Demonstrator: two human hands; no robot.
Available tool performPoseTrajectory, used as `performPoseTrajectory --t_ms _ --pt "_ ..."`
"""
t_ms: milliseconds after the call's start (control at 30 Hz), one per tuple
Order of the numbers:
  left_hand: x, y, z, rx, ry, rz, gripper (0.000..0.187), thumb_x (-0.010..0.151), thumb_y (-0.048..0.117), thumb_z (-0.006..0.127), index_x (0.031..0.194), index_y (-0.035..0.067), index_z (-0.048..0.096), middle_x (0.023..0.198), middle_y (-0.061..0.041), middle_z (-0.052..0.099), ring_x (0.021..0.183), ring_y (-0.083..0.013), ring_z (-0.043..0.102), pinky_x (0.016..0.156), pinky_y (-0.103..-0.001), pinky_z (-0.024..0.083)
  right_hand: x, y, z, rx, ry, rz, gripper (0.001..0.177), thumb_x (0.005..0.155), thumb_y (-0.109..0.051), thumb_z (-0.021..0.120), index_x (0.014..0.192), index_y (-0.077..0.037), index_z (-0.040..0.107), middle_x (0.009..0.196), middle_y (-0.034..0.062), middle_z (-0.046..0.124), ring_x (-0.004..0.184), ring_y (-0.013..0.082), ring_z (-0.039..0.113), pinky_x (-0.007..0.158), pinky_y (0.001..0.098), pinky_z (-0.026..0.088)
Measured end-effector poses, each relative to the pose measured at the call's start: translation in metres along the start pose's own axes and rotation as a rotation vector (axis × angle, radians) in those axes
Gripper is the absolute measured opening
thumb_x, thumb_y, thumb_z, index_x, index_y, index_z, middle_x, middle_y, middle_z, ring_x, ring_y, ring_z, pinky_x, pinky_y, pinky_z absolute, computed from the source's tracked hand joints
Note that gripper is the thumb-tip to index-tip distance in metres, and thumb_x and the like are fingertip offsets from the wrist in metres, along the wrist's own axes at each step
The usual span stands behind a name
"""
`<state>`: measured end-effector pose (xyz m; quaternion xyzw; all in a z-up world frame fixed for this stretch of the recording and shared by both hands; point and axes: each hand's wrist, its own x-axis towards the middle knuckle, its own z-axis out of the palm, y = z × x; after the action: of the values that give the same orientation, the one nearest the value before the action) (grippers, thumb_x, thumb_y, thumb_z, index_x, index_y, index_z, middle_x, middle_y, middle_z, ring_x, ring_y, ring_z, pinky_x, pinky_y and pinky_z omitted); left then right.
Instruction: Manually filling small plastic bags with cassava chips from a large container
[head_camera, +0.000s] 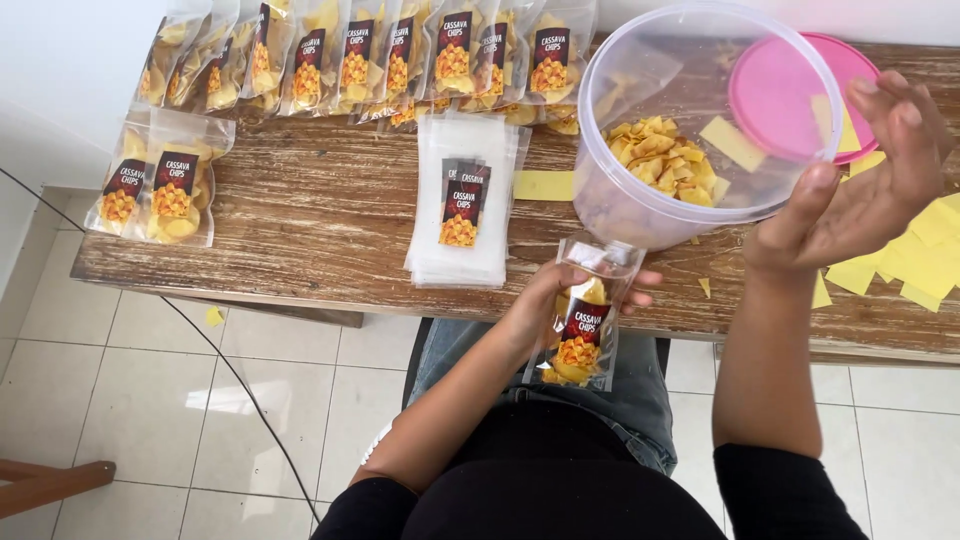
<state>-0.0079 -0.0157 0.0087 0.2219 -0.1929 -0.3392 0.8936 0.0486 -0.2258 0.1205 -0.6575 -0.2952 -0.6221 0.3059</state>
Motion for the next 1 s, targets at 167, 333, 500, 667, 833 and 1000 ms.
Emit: performPoseTrajectory --t_ms 167,333,500,667,833,1000 --pt "-0.002 0.004 0.012 0.094 0.081 0.005 0.044 0.098 0.026 0.061 0.131 -0.003 0.056 0.138 -0.030 0.061 0.120 -0.0381 0.067 0.106 -0.049 0.052 -0.025 0.005 -0.001 0.027 0.129 0.084 0.041 0.101 -0.012 0.041 0.141 -0.006 0.042 0.137 0.0190 0.052 0.132 0.0346 0.051 0.116 0.0506 0.042" --pt "-0.011 -0.014 -0.007 0.192 0.136 0.120 0.027 0.107 0.025 0.064 0.127 0.008 0.068 0.133 -0.010 0.066 0.125 -0.0288 0.062 0.104 -0.048 0.056 -0.058 0.011 -0.010 0.129 0.244 0.138 0.048 0.102 0.004 0.038 0.147 -0.010 0.042 0.149 0.0098 0.048 0.142 0.0303 0.048 0.127 0.0459 0.036" --pt "-0.016 -0.013 0.004 0.265 0.313 0.072 0.036 0.108 0.025 0.056 0.129 -0.002 0.067 0.140 -0.014 0.065 0.106 -0.0184 0.069 0.089 -0.030 0.059 -0.060 -0.045 -0.015 -0.028 0.313 0.080 0.017 0.103 -0.005 0.048 0.120 -0.003 0.048 0.115 0.0176 0.050 0.083 0.0306 0.043 0.069 0.0441 0.042" --pt "-0.017 -0.018 -0.005 0.281 0.430 0.114 0.026 0.102 0.025 0.064 0.117 0.004 0.069 0.112 -0.013 0.073 0.098 -0.0245 0.072 0.079 -0.035 0.061 -0.128 -0.092 -0.020 0.155 0.221 0.561 0.012 0.108 -0.014 0.051 0.106 -0.003 0.054 0.095 0.0135 0.056 0.064 0.0188 0.050 0.053 0.0296 0.044" --pt "-0.009 -0.011 0.010 0.587 0.454 0.331 0.028 0.104 0.017 0.065 0.124 -0.003 0.065 0.106 -0.025 0.071 0.098 -0.0276 0.071 0.084 -0.046 0.059 -0.147 -0.079 -0.027 0.345 -0.201 0.930 0.025 0.105 -0.016 0.063 0.097 0.007 0.067 0.074 0.0159 0.057 0.056 0.0170 0.055 0.044 0.0271 0.047" --pt "-0.012 -0.005 0.021 0.804 0.451 0.348 0.030 0.113 0.025 0.049 0.128 0.007 0.067 0.113 -0.014 0.072 0.102 -0.0161 0.060 0.095 -0.039 0.053 -0.154 -0.065 -0.031 0.449 -0.233 1.027 0.014 0.100 -0.009 0.070 0.096 0.005 0.068 0.081 0.0144 0.061 0.065 0.0133 0.058 0.057 0.0263 0.051"
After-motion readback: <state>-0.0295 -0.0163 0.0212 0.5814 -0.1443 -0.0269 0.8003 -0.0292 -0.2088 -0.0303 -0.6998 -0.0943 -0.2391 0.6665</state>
